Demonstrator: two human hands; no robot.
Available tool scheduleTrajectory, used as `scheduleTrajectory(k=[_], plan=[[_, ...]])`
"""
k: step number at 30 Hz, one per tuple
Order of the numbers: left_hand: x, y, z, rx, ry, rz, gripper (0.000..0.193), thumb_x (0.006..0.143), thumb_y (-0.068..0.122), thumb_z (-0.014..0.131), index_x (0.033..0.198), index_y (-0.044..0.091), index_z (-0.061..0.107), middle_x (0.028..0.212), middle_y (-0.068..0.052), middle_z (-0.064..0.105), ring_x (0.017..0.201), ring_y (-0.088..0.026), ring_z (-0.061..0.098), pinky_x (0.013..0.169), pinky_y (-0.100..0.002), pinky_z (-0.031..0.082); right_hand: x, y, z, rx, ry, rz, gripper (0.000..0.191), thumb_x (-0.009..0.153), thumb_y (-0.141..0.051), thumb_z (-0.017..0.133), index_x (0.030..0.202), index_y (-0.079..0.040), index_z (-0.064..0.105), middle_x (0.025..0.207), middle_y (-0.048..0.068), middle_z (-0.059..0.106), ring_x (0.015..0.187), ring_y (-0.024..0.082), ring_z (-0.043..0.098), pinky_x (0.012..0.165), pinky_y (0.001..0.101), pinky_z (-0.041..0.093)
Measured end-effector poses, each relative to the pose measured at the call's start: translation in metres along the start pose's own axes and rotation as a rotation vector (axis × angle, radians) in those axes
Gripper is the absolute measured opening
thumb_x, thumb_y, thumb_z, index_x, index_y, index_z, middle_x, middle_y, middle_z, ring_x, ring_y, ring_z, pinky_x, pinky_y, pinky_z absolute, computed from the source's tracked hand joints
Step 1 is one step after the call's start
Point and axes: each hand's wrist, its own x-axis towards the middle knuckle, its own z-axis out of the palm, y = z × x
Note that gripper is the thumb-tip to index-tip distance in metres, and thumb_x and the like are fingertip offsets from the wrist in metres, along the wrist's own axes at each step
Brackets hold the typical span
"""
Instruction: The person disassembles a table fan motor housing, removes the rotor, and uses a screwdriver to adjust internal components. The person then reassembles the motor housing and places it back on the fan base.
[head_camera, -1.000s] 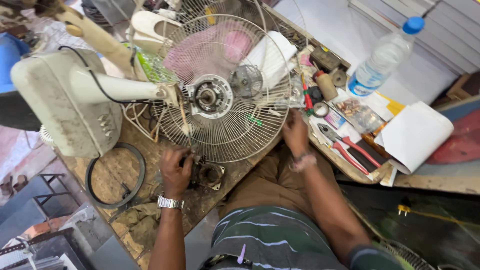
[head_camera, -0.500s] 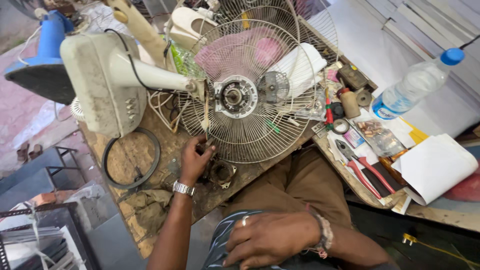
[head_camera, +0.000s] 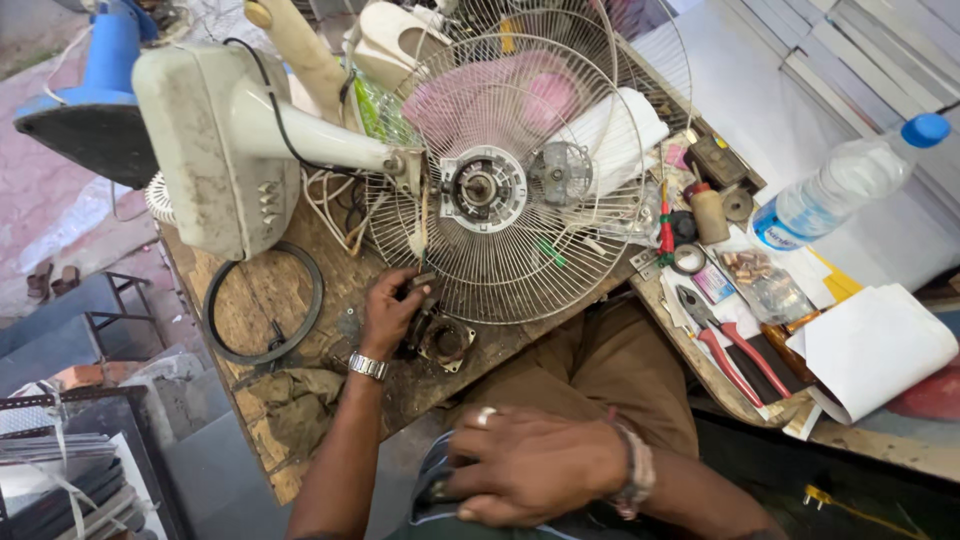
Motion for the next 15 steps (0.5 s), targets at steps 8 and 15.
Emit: scheduleTrajectory(k=[8, 15], plan=[[-0.002, 0.005, -0.004, -0.205, -0.036, -0.137, 0.032, 0.089, 0.009, 0.074, 0.119, -0.002, 0.068, 0.108, -0.004, 0.072, 0.093, -0.012, 0.065, 0.079, -0.028, 0.055, 0.059, 0.003, 0.027, -0.375, -0.241, -0.001, 0.018, 0.085, -0.026, 0.061, 0.09, -0.017, 0.076, 0.095, 0.012, 0.067, 0.084, 0.034, 0.068, 0.058, 0.047, 0.053], [-0.002, 0.003, 0.0, -0.209, -0.036, -0.096, 0.032, 0.09, 0.005, 0.076, 0.121, -0.003, 0.068, 0.107, -0.003, 0.07, 0.092, -0.01, 0.064, 0.079, -0.026, 0.053, 0.037, -0.003, 0.027, -0.408, -0.07, -0.119, 0.016, 0.089, -0.022, 0.06, 0.091, -0.01, 0.071, 0.091, 0.011, 0.065, 0.083, 0.029, 0.069, 0.064, 0.0445, 0.054]])
